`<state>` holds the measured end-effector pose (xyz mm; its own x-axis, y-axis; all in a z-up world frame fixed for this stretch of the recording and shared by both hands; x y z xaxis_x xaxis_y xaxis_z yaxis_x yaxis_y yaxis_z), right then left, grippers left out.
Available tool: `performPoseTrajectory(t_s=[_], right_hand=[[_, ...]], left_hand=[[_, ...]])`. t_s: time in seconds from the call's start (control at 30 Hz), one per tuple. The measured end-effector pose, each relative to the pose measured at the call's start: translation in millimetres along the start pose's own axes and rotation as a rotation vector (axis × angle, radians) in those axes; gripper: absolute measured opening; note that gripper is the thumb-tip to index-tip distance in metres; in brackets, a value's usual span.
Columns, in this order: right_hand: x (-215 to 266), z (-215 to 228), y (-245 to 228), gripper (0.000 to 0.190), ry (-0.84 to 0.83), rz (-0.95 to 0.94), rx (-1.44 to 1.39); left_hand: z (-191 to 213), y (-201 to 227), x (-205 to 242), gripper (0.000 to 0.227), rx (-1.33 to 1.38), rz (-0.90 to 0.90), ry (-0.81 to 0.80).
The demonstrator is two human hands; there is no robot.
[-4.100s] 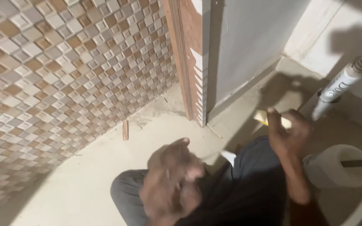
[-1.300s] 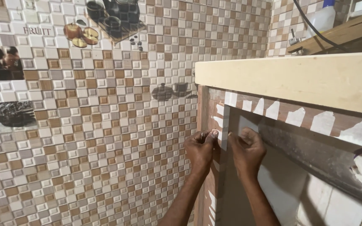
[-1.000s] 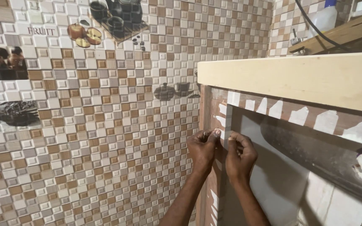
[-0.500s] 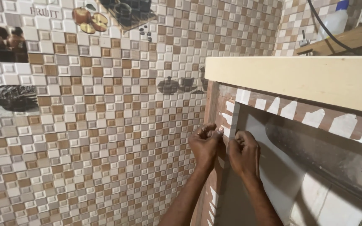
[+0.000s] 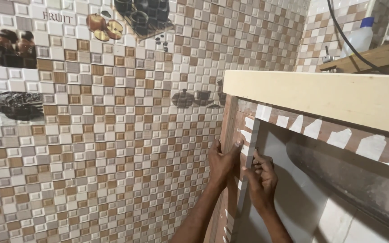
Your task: The person peels pieces of tape from a roll and applies them one by one along the edge of a wooden frame.
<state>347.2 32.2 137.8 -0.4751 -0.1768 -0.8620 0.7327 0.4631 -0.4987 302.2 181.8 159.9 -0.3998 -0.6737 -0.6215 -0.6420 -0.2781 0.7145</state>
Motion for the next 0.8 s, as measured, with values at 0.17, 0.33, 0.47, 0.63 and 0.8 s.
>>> performPoseTrajectory(t_s=[0.17,0.33,0.47,0.63,0.8], right_hand=[[-0.4,1.1,-12.1,0.061,0.009,0.09,0.295],[7.3,-11.5,-17.9,0.077,-0.002,0.21,0.524],[14.0,-12.0,-24.1,0.084,-0.039,0.167,0.522],[6.4,1.7,-31.5,0.085,-0.088,0.159,0.606],[6.9,-0.2,-26.5,0.094,-0.142,0.186,0.839]], left_hand=[[-9.3,71.0,18.8,0.082,-0.251,-0.005,0.077],[-10.2,85.8,19.0,0.091,-0.154,0.0,0.067],[-10.0,59.8,8.1,0.088,-0.317,0.143,0.111],[-18.9,93.6,15.1,0.088,-0.331,0.042,0.21],[-27.8,126.8,10.0,0.087,-0.363,0.039,0.186]])
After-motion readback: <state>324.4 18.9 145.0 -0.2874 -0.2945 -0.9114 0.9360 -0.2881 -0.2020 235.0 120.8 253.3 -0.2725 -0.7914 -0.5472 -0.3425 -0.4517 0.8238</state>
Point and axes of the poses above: each hand's wrist, its own x-axis away from the middle knuckle, its own z-axis out of the back of the hand, y = z × x, the point moved 4 cm from there along -x, towards the middle knuckle, and after that the axes turned 3 degrees about -z, right-handed, at the moved point
